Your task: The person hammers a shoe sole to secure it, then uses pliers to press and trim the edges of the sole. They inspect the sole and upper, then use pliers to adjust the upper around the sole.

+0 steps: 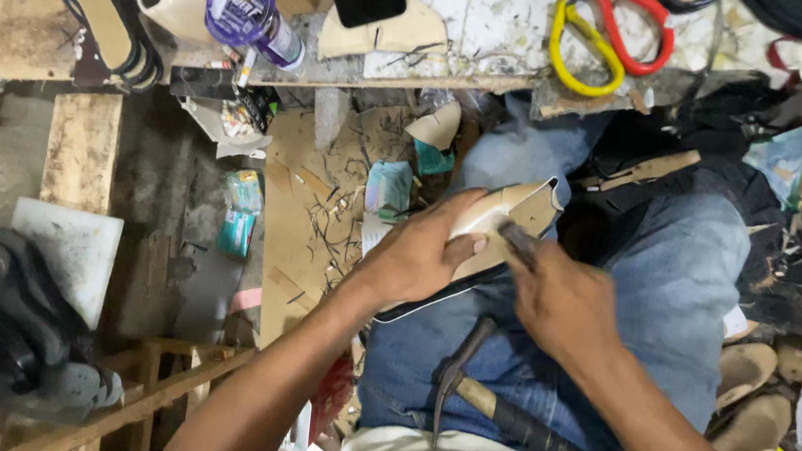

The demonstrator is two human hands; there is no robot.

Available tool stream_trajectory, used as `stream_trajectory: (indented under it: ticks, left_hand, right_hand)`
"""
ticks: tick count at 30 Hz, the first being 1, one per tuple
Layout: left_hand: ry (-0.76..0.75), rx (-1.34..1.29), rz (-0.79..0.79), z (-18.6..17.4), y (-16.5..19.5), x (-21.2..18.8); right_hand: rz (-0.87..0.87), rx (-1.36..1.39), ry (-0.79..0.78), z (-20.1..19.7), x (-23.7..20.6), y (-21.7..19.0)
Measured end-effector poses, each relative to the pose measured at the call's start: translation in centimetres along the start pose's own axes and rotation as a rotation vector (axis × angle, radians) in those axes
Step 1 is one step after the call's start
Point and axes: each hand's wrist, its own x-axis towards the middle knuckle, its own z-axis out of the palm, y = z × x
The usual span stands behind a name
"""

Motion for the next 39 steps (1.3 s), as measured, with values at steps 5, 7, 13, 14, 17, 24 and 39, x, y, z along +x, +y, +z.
stream_trajectory:
  ticks: [5,7,13,14,17,24,39]
  left_hand:
    - [0.174,-0.084,0.025,-0.5,1.3,-0.5]
    - [0.292,-0.323,0.119,-1.0,1.6,-1.6]
    - [0.452,-0.766,0.056,-2.5,0.1,-7.0]
    - [0.462,-0.743,-0.061,-2.7,-0.7,-7.9]
    - [0.395,-1.017,-0.035,-2.7,-3.6,-11.5]
    - [0.026,-0.769,-0.381,-3.5,-6.8,-16.6]
    - [0.352,-0.508,-0.062,1.0,1.4,-11.7]
  right_hand:
    - [0.022,0.065,0.029,-0.8,-0.1,-0.8]
    - [0.122,0.241,0.075,-1.7,-0.7,-1.5]
    - [0.233,0.506,-0.146,-4.3,0.4,-5.4]
    - [0.181,0.47,-0.13,-4.5,0.9,-6.1]
    - [0.049,0.345,-0.156,-4.9,1.6,-7.3]
    - [-0.041,0.005,-0.48,-4.0,-0.1,-7.8]
    - [0.136,0.086,-0.467,-6.7,-0.9,-6.4]
